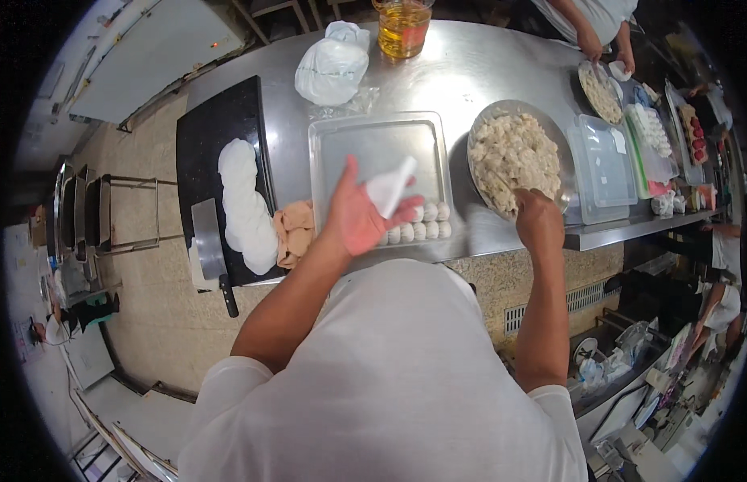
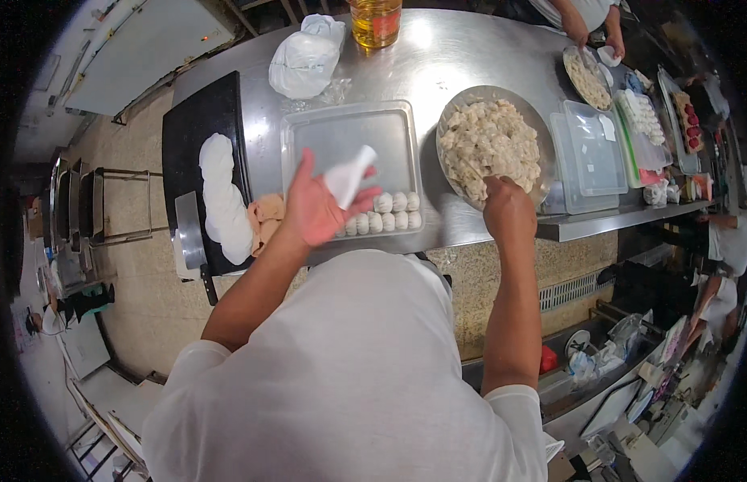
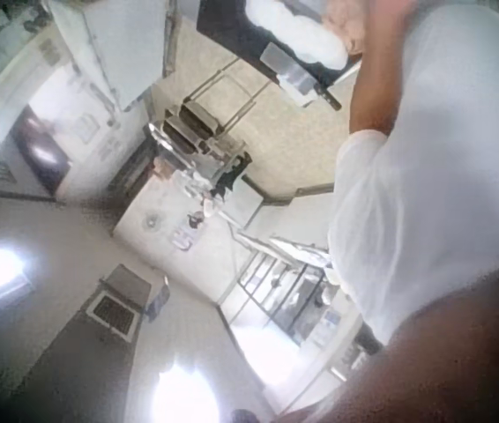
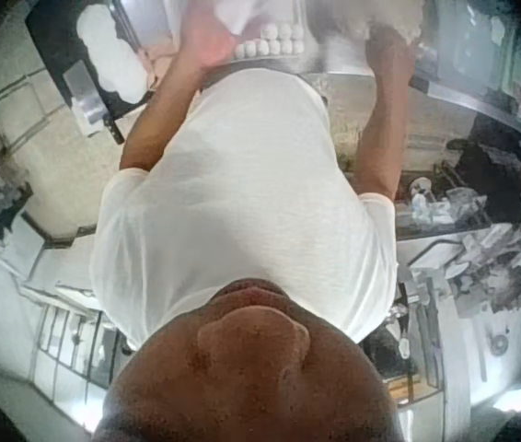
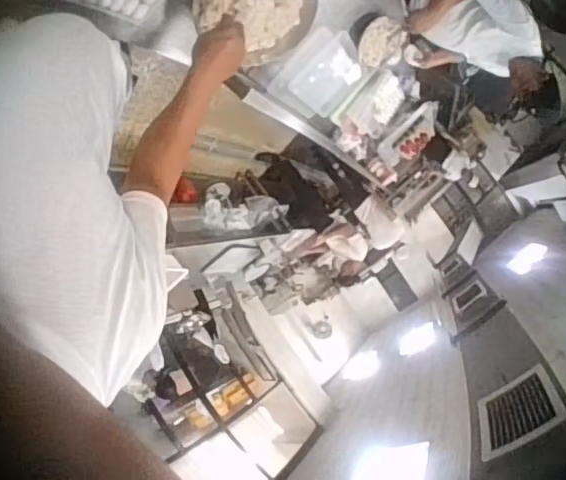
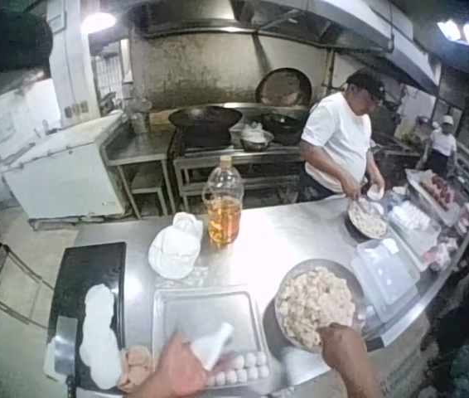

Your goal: The person prepares dumplings by taking dough wrappers, scooping filling onto the wrappers with a spatula, folding and sealing the dough by hand, and placing the finished dumplings onto a metal tray.

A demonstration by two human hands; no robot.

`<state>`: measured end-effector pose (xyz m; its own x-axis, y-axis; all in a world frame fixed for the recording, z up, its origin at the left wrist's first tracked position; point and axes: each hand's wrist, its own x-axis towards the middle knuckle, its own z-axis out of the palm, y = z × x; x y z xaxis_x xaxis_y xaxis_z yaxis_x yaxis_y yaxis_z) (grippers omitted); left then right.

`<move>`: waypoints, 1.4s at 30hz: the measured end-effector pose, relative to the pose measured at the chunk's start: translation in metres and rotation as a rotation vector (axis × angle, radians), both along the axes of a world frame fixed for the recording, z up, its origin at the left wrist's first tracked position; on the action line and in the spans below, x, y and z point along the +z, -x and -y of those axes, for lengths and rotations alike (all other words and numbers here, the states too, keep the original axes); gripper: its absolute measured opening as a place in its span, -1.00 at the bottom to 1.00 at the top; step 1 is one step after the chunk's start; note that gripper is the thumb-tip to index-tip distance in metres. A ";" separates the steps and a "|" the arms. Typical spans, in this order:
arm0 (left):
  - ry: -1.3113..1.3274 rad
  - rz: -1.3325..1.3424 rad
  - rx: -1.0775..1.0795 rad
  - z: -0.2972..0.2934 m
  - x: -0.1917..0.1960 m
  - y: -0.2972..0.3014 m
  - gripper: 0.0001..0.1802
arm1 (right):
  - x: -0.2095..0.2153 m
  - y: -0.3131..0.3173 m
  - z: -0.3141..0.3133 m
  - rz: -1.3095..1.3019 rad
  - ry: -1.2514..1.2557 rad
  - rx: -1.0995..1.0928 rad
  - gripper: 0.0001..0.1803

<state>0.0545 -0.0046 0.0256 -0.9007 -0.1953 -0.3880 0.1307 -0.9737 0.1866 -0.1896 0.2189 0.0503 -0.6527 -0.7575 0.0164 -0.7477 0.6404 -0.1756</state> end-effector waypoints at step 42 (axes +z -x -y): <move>0.034 0.300 -0.155 -0.044 -0.065 0.116 -0.49 | 0.005 -0.065 -0.070 0.278 0.260 -0.247 -0.71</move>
